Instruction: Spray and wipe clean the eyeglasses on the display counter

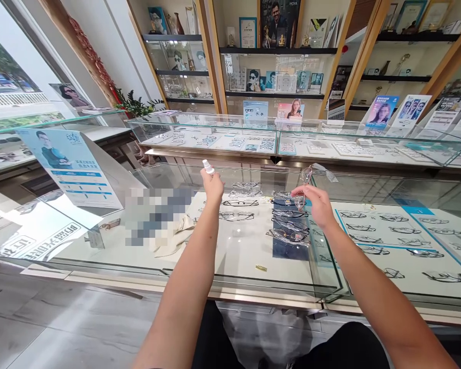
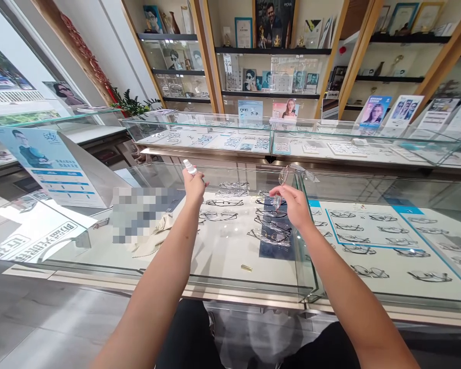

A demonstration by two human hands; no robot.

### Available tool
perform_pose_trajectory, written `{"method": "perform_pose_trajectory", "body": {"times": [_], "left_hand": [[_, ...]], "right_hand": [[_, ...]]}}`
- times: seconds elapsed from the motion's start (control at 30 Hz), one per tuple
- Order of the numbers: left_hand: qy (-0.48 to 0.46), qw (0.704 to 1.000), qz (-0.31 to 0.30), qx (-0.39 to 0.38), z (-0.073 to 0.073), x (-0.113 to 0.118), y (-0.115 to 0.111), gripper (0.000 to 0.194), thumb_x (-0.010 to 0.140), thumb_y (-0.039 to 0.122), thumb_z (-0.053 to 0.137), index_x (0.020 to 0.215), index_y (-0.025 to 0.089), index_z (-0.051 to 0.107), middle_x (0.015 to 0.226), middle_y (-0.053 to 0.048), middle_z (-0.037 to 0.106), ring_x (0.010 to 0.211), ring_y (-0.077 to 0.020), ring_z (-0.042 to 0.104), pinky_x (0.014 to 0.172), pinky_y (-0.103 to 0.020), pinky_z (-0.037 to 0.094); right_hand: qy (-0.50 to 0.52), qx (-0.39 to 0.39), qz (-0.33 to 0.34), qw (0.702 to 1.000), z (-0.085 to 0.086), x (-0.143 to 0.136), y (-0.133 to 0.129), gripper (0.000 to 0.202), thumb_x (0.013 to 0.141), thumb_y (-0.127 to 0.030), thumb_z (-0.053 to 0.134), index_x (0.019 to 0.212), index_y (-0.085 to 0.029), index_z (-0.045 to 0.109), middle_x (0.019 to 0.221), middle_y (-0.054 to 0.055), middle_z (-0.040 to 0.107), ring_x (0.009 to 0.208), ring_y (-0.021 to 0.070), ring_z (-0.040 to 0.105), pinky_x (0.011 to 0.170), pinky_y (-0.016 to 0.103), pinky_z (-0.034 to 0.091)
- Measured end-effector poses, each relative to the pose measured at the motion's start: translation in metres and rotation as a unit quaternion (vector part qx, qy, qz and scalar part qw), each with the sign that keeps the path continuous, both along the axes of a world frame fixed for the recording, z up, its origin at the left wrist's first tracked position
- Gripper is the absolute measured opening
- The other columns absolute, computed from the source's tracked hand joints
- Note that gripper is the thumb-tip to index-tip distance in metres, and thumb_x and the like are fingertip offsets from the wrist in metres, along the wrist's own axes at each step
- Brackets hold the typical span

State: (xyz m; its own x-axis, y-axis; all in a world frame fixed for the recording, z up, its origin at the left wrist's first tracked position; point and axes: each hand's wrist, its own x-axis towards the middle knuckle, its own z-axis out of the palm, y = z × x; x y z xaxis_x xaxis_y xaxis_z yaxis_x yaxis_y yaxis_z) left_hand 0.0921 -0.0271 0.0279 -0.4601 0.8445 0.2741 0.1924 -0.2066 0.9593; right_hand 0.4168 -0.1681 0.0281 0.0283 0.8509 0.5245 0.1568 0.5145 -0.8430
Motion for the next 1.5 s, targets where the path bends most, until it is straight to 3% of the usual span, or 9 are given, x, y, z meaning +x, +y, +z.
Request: {"method": "perform_pose_trajectory", "body": {"times": [0.13,0.27,0.37,0.47,0.53,0.7,0.8,1.27,1.5], "left_hand": [[-0.161,0.964,-0.212,0.004,0.022,0.042,-0.034,0.027,0.083,0.035,0.073,0.104,0.026,0.060,0.092,-0.002,0.057,0.084,-0.0181,0.058,0.065,-0.026,0.049],[-0.302,0.828,-0.469,-0.054,0.035,0.074,-0.074,0.065,0.082,0.087,0.065,0.084,0.022,0.059,0.080,-0.004,0.052,0.074,-0.0187,0.054,0.059,-0.031,0.048],[-0.303,0.781,-0.536,-0.101,0.037,0.087,-0.094,0.079,0.079,0.101,0.057,0.072,0.023,0.052,0.072,-0.003,0.045,0.068,-0.0184,0.050,0.055,-0.032,0.045],[-0.291,0.765,-0.563,-0.111,0.035,0.094,-0.102,0.081,0.081,0.103,0.052,0.067,0.024,0.051,0.068,-0.003,0.045,0.065,-0.0185,0.048,0.054,-0.033,0.043],[-0.271,0.772,-0.566,-0.098,0.029,0.099,-0.101,0.080,0.082,0.101,0.052,0.068,0.023,0.055,0.069,-0.004,0.048,0.067,-0.0192,0.049,0.057,-0.034,0.044],[-0.098,0.884,-0.458,-0.020,0.010,0.110,-0.091,0.065,0.082,0.086,0.067,0.073,0.021,0.065,0.075,-0.004,0.057,0.071,-0.0180,0.051,0.066,-0.032,0.044],[-0.024,0.906,-0.422,-0.003,0.003,0.113,-0.087,0.060,0.086,0.081,0.065,0.073,0.022,0.063,0.075,-0.003,0.057,0.071,-0.0183,0.050,0.067,-0.032,0.041],[0.031,0.896,-0.443,0.017,0.000,0.109,-0.086,0.052,0.094,0.071,0.052,0.080,0.021,0.059,0.081,-0.002,0.056,0.074,-0.0173,0.051,0.070,-0.032,0.045],[0.080,0.879,-0.469,0.021,0.002,0.108,-0.088,0.054,0.092,0.072,0.054,0.079,0.020,0.061,0.081,-0.003,0.059,0.079,-0.0195,0.054,0.073,-0.033,0.047]], "right_hand": [[-0.010,-0.009,0.006,1.000,0.003,-0.004,-0.003,0.038,0.107,-0.048,0.058,0.092,-0.026,0.085,0.101,0.005,0.083,0.103,0.0261,0.073,0.102,0.042,0.054],[-0.027,-0.017,0.018,0.999,0.005,-0.009,-0.007,0.041,0.107,-0.054,0.058,0.094,-0.025,0.084,0.099,0.006,0.082,0.099,0.0253,0.072,0.096,0.041,0.055],[-0.038,-0.025,0.039,0.998,0.006,-0.013,-0.008,0.043,0.106,-0.058,0.059,0.093,-0.024,0.083,0.100,0.006,0.081,0.098,0.0253,0.071,0.093,0.041,0.055],[-0.043,-0.035,0.060,0.997,0.006,-0.016,-0.009,0.044,0.105,-0.059,0.061,0.093,-0.023,0.083,0.098,0.006,0.079,0.097,0.0248,0.069,0.093,0.040,0.053],[-0.045,-0.041,0.069,0.996,0.005,-0.018,-0.009,0.043,0.105,-0.059,0.061,0.093,-0.023,0.083,0.096,0.006,0.078,0.096,0.0243,0.068,0.093,0.040,0.052],[-0.038,-0.070,0.122,0.989,0.004,-0.024,-0.011,0.044,0.105,-0.060,0.061,0.091,-0.024,0.082,0.095,0.005,0.078,0.094,0.0236,0.068,0.092,0.039,0.053],[-0.028,-0.088,0.153,0.984,0.004,-0.027,-0.012,0.045,0.103,-0.063,0.063,0.090,-0.024,0.082,0.094,0.005,0.078,0.093,0.0233,0.069,0.093,0.039,0.055],[-0.005,-0.097,0.177,0.979,0.007,-0.025,-0.012,0.047,0.101,-0.067,0.067,0.090,-0.024,0.084,0.093,0.005,0.079,0.091,0.0234,0.069,0.094,0.039,0.055],[0.052,-0.097,0.115,0.987,0.002,-0.017,-0.002,0.043,0.100,-0.065,0.066,0.096,-0.026,0.084,0.104,0.006,0.080,0.102,0.0258,0.070,0.089,0.038,0.054]]}}
